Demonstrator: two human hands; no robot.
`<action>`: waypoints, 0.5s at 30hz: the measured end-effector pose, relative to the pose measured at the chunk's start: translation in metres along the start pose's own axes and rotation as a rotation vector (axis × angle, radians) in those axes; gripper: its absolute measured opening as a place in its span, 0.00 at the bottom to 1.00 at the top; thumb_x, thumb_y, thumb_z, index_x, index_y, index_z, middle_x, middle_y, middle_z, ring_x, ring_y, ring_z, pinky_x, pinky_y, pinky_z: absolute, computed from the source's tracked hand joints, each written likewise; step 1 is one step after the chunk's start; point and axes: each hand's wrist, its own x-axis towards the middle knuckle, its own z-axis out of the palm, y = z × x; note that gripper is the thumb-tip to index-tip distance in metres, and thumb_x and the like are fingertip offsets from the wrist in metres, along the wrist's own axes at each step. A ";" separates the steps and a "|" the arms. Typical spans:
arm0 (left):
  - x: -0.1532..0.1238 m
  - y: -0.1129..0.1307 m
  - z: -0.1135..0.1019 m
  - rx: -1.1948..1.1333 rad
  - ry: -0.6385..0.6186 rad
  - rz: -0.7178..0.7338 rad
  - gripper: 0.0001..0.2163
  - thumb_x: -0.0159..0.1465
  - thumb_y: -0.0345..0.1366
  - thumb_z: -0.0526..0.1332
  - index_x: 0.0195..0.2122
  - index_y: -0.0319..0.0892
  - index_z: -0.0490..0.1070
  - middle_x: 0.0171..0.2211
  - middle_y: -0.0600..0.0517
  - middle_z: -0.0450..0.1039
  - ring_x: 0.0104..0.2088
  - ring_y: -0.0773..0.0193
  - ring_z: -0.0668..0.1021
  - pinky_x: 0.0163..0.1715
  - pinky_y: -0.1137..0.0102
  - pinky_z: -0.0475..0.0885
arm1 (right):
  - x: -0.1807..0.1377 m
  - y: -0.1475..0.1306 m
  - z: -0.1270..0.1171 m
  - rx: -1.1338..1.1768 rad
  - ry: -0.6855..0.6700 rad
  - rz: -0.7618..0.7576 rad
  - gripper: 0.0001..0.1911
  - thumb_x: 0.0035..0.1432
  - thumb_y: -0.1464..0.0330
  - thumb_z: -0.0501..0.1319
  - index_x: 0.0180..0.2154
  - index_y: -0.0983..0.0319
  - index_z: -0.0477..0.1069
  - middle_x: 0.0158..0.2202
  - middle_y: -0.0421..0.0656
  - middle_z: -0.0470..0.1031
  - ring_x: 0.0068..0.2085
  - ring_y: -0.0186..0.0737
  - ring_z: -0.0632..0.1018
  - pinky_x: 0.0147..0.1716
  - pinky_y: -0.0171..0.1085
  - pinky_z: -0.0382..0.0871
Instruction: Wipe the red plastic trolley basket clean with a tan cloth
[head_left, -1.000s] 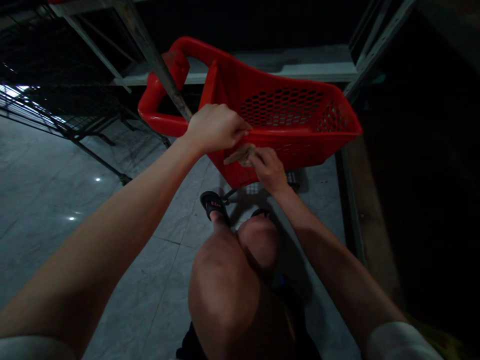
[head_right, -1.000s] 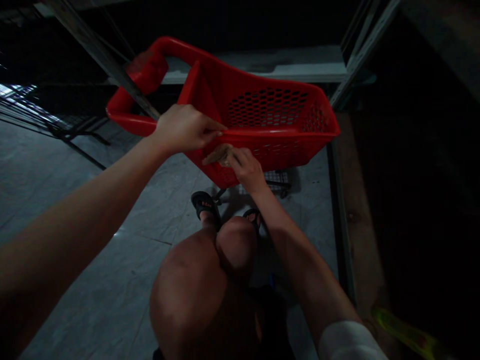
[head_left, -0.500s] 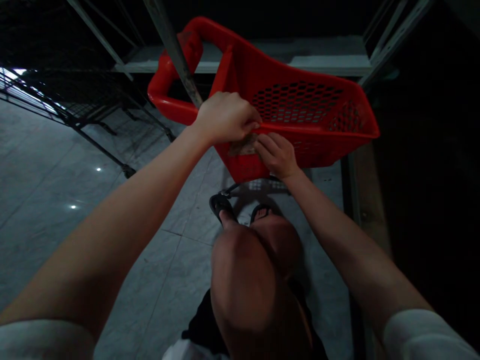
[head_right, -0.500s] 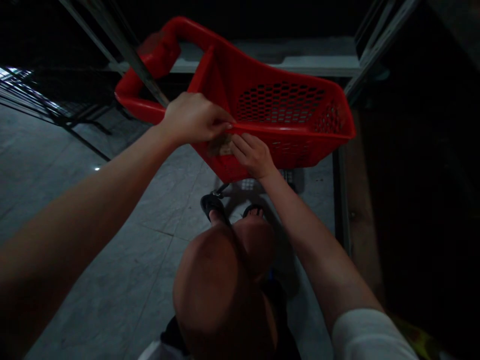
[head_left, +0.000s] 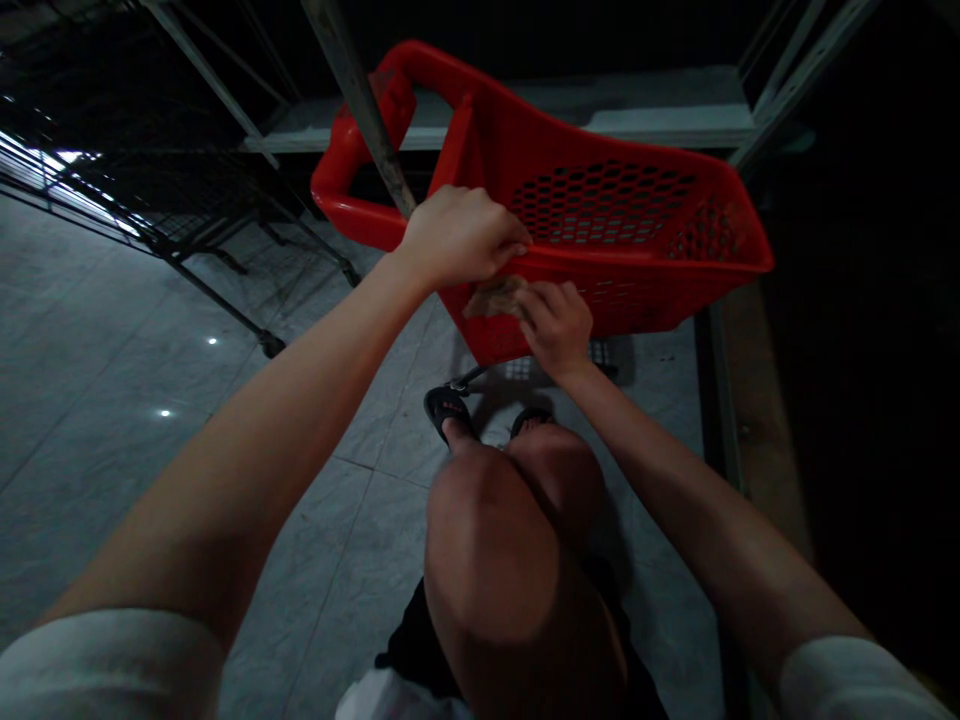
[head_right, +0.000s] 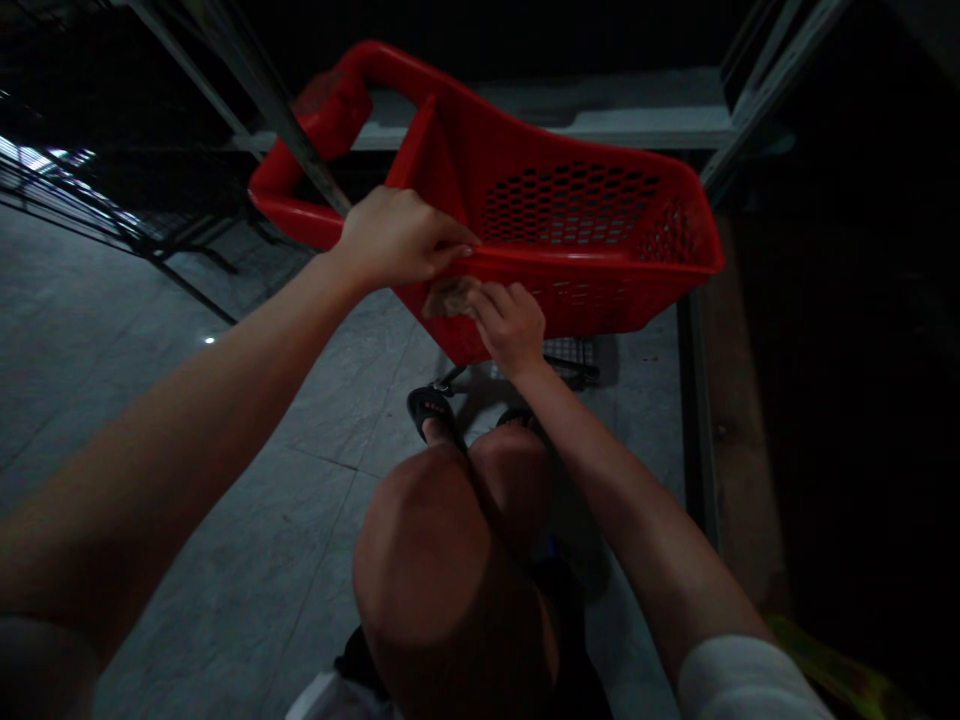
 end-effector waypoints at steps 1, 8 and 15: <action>-0.001 0.000 -0.001 0.016 0.001 -0.001 0.18 0.75 0.46 0.58 0.58 0.59 0.84 0.47 0.50 0.88 0.57 0.43 0.82 0.52 0.53 0.74 | 0.005 -0.001 -0.002 0.018 0.061 0.067 0.15 0.77 0.66 0.56 0.56 0.55 0.79 0.53 0.47 0.81 0.51 0.48 0.77 0.50 0.46 0.75; -0.005 -0.001 -0.004 0.052 0.010 0.007 0.18 0.76 0.45 0.56 0.60 0.58 0.82 0.52 0.54 0.87 0.52 0.50 0.80 0.50 0.54 0.70 | -0.041 0.011 0.007 0.004 -0.154 0.033 0.14 0.74 0.71 0.56 0.47 0.56 0.81 0.51 0.47 0.81 0.49 0.49 0.76 0.41 0.41 0.73; -0.005 -0.004 0.000 0.029 0.048 -0.013 0.17 0.76 0.44 0.59 0.62 0.59 0.81 0.51 0.54 0.87 0.53 0.48 0.79 0.52 0.53 0.68 | -0.026 0.051 -0.027 0.020 0.278 0.225 0.14 0.73 0.72 0.57 0.50 0.58 0.80 0.52 0.52 0.76 0.55 0.52 0.73 0.59 0.55 0.70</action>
